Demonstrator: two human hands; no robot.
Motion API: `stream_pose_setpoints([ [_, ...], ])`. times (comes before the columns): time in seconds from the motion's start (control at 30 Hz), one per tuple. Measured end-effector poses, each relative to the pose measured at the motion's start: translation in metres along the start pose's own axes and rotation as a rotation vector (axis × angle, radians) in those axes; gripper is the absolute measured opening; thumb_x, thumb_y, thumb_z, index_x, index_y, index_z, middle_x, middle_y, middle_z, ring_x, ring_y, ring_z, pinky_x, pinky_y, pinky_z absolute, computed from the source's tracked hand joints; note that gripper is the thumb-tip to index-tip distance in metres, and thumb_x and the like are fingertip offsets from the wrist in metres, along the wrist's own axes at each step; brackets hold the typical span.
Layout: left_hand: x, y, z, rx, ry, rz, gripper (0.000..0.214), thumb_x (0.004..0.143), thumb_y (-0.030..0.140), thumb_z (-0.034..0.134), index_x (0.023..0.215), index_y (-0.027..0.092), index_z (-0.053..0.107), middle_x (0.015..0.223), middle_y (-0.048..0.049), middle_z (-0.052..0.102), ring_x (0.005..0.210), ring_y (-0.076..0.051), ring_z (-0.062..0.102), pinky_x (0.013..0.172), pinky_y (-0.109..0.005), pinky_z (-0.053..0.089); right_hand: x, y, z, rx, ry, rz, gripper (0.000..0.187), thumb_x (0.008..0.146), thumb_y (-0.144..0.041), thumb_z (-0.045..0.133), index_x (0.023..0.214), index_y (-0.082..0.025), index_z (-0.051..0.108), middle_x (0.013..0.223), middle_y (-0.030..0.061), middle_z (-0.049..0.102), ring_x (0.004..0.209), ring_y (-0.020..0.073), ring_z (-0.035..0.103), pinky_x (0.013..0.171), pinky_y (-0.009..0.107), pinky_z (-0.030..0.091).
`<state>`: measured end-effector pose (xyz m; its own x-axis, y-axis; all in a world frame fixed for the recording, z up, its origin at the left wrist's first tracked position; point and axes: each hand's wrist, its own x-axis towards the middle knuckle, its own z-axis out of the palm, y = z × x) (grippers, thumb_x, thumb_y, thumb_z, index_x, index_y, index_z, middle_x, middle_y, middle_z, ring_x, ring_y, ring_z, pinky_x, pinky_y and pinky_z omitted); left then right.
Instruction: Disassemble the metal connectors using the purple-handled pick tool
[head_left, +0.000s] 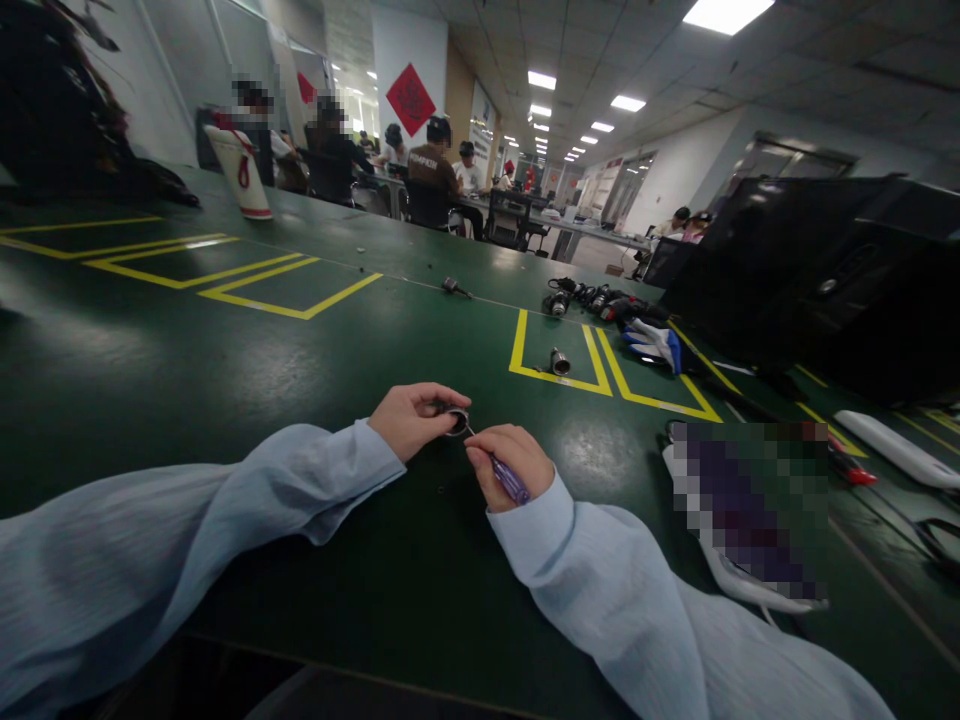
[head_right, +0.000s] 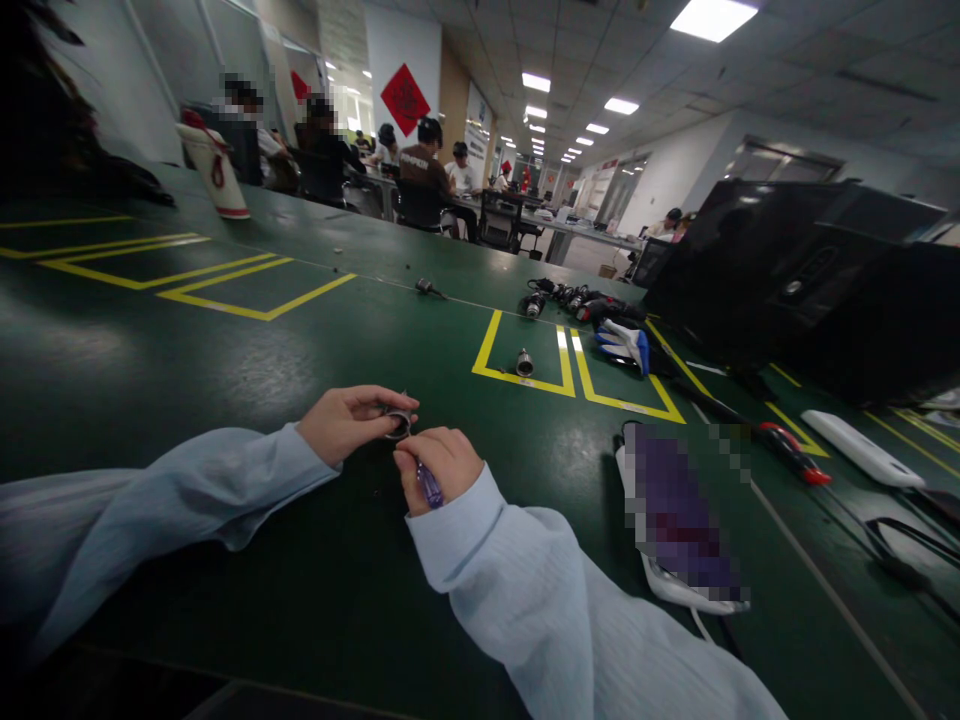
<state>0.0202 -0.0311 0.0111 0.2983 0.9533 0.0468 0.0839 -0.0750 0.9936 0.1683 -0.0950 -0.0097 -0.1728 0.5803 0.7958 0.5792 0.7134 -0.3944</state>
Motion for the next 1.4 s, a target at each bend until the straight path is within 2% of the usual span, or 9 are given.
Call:
stream_pose_setpoints([
  [0.5,-0.0018,-0.0003,-0.0005,0.043,-0.008,0.009,0.034,0.056,0.022,0.064,0.087,0.008,0.064,0.079,-0.0087,0.069,0.073,-0.019,0.065,0.075,-0.033,0.051,0.0002,-0.0009,-0.0008,-0.012,-0.009,0.010,0.011,0.078,-0.018,0.050,0.077,-0.018,0.061,0.072,0.0060,0.066,0.066,0.0149,0.059,0.065,0.028,0.048],
  [1.17,-0.0027,-0.0042,-0.0025,0.108,-0.045,0.057,0.031,0.061,0.025,0.063,0.089,0.011,0.065,0.077,-0.0073,0.070,0.072,-0.020,0.066,0.074,-0.033,0.053,0.0027,-0.0083,-0.0073,0.019,0.001,0.023,0.013,0.079,-0.016,0.048,0.076,-0.018,0.061,0.071,0.0061,0.066,0.067,0.0152,0.059,0.065,0.029,0.048],
  [1.4,-0.0035,-0.0023,-0.0012,0.144,-0.042,0.067,0.032,0.061,0.025,0.062,0.089,0.010,0.064,0.078,-0.0079,0.069,0.071,-0.020,0.066,0.070,-0.032,0.053,0.0018,-0.0050,-0.0030,-0.002,0.004,0.002,0.012,0.078,-0.016,0.049,0.077,-0.016,0.061,0.072,0.0075,0.066,0.066,0.0152,0.059,0.064,0.029,0.047],
])
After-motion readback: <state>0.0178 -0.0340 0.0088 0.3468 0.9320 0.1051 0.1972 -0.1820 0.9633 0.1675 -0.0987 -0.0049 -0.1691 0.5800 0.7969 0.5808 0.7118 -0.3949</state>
